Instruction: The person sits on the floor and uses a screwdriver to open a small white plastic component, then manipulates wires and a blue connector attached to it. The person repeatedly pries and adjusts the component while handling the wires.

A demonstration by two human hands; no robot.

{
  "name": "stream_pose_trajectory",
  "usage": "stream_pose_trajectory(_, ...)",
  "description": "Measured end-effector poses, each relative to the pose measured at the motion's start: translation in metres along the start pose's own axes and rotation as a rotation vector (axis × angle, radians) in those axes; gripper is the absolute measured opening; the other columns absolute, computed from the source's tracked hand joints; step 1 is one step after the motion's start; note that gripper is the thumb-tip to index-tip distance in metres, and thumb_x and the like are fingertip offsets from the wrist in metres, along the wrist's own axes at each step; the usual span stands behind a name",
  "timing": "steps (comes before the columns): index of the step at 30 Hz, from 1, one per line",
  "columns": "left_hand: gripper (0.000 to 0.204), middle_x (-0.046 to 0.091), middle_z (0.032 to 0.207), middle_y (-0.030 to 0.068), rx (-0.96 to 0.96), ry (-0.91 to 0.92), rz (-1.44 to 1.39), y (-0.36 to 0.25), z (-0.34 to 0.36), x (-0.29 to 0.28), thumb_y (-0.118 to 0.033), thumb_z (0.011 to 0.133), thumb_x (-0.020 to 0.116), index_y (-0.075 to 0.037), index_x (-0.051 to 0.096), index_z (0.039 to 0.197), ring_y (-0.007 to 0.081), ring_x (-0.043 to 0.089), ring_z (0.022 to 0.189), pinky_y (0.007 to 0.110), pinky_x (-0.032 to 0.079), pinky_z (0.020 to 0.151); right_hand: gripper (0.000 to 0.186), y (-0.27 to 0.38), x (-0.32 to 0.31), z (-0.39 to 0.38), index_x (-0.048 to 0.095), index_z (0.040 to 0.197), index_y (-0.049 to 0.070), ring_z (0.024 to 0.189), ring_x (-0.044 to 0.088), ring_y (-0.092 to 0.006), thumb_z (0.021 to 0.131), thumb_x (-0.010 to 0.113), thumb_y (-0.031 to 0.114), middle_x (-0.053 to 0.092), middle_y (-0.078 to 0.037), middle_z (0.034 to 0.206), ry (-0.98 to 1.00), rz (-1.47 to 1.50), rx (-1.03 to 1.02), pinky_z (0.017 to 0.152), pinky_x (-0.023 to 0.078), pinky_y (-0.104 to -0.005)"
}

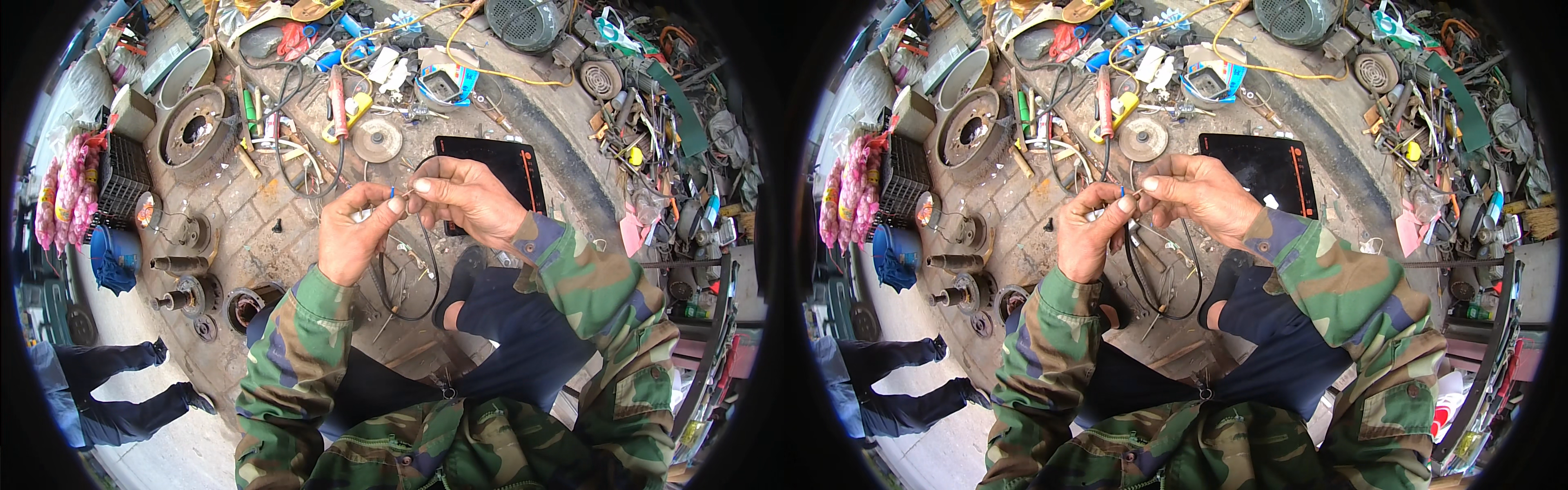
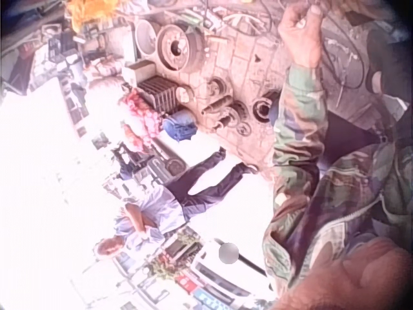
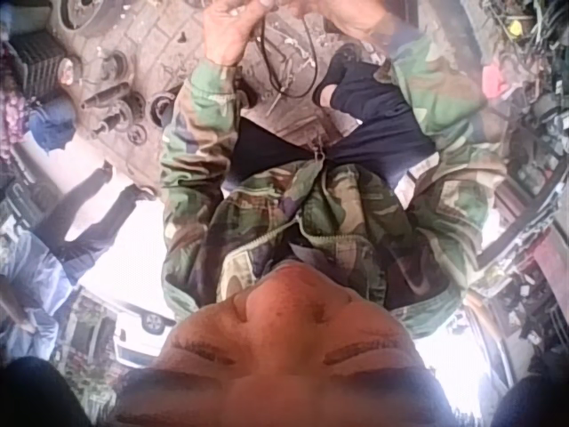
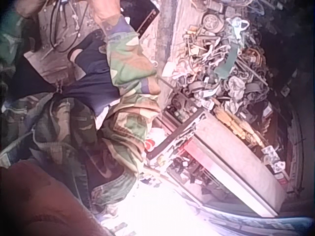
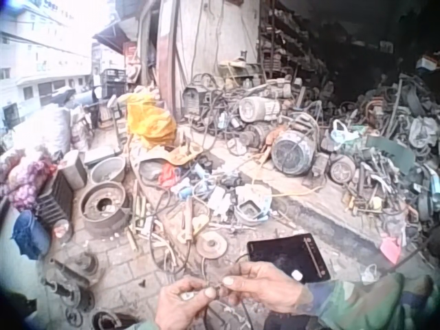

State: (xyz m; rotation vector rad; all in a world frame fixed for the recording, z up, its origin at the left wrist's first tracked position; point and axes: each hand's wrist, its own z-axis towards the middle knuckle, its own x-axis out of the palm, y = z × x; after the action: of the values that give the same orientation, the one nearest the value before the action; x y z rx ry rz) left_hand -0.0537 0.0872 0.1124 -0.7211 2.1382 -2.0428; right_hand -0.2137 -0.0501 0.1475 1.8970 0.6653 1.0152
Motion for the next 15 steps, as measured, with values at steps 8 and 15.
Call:
stream_pose_trajectory(8, 0.019, 0.071, 0.084, 0.0037, -0.010, 0.025, -0.021, 0.000, 0.000, 0.002, -0.019, 0.095, 0.076, -0.003, 0.070, 0.102, 0.0046, 0.052, 0.054, 0.019, 0.039, 0.047, 0.023, -0.009, 0.002, 0.001, 0.065, 0.110, 0.000, 0.072, 0.065, -0.0132, 0.101, 0.067, 0.021, 0.069, -0.008, 0.094, -0.077, -0.090, -0.071, 0.068, 0.055, -0.0282)
stream_pose_trajectory(15, 0.018, 0.069, 0.085, 0.0017, -0.028, 0.069, -0.016, 0.006, -0.001, 0.004, -0.019, 0.095, 0.076, -0.003, 0.069, 0.102, 0.0035, 0.052, 0.056, 0.020, 0.041, 0.048, 0.022, -0.021, 0.016, 0.002, 0.061, 0.103, 0.000, 0.069, 0.061, -0.0107, 0.103, 0.062, 0.021, 0.066, -0.007, 0.088, -0.268, -0.527, -0.177, 0.062, 0.052, -0.0279)
